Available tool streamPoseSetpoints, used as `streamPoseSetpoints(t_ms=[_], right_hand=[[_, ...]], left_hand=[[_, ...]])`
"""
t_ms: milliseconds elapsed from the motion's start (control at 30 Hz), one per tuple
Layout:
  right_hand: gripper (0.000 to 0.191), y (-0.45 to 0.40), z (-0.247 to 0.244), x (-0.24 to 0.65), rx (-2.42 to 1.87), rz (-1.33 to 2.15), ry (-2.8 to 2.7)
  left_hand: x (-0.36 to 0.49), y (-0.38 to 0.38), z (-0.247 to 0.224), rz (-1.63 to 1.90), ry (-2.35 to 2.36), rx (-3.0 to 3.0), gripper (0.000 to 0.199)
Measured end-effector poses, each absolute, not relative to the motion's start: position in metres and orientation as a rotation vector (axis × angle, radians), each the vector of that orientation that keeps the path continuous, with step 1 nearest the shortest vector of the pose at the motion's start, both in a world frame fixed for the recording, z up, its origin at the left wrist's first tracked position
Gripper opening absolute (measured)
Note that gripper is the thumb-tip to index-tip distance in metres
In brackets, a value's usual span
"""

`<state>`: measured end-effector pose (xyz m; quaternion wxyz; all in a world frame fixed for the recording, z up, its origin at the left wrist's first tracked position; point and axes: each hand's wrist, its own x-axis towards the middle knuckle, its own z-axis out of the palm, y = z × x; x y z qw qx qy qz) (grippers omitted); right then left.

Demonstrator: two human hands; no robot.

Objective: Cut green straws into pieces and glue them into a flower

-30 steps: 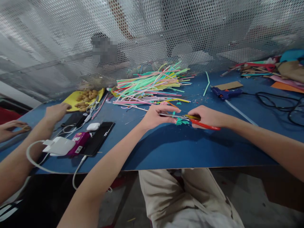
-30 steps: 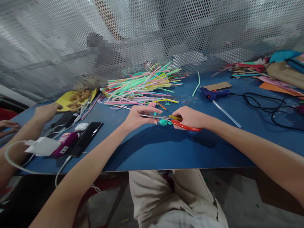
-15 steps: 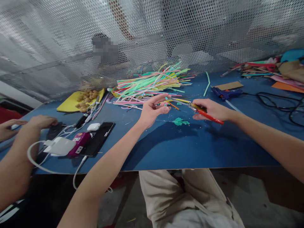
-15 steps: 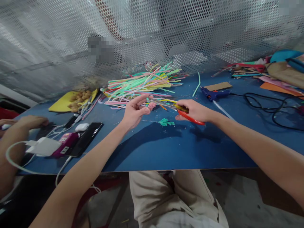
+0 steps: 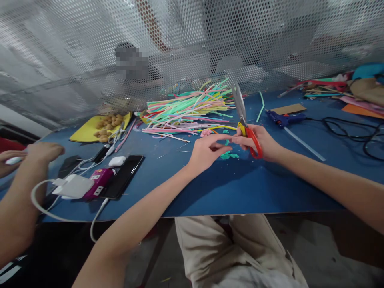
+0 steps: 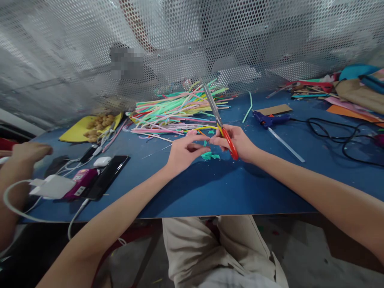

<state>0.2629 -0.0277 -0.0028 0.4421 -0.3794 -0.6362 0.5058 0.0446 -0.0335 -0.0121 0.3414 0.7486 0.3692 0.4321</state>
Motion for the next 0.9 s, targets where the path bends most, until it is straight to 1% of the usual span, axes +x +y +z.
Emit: streamPoseSetpoints(t_ms=[167,367,533,600,700,767,900], right_hand=[[0.047,-0.028,-0.004,0.259,-0.935,1.395,-1.442],[0.052,-0.030,-0.004,0.257,-1.006,1.381,-1.391],[0.051,-0.031,-0.006,0.255,-1.007,1.358,-1.382],[0.051,-0.032,-0.006,0.254,-0.996,1.342,-1.378],[0.052,-0.033,-0.005,0.253,-0.962,1.309,-1.350],[0.054,-0.034,-0.004,0.253,-0.950,1.300,-1.339],[0.053,-0.034,-0.004,0.254,-0.919,1.278,-1.373]], left_hand=[[0.045,-0.031,-0.014,1.144,0.940,2.041,0.033],[0.045,-0.031,-0.014,1.145,0.929,2.170,0.035],[0.048,-0.036,-0.012,1.130,0.921,2.132,0.032],[0.048,-0.036,-0.009,1.158,0.923,2.045,0.032],[0.044,-0.033,-0.005,1.218,0.978,1.775,0.043],[0.040,-0.029,-0.003,1.229,1.004,1.598,0.047],[0.036,-0.023,-0.005,1.179,0.988,1.396,0.040]])
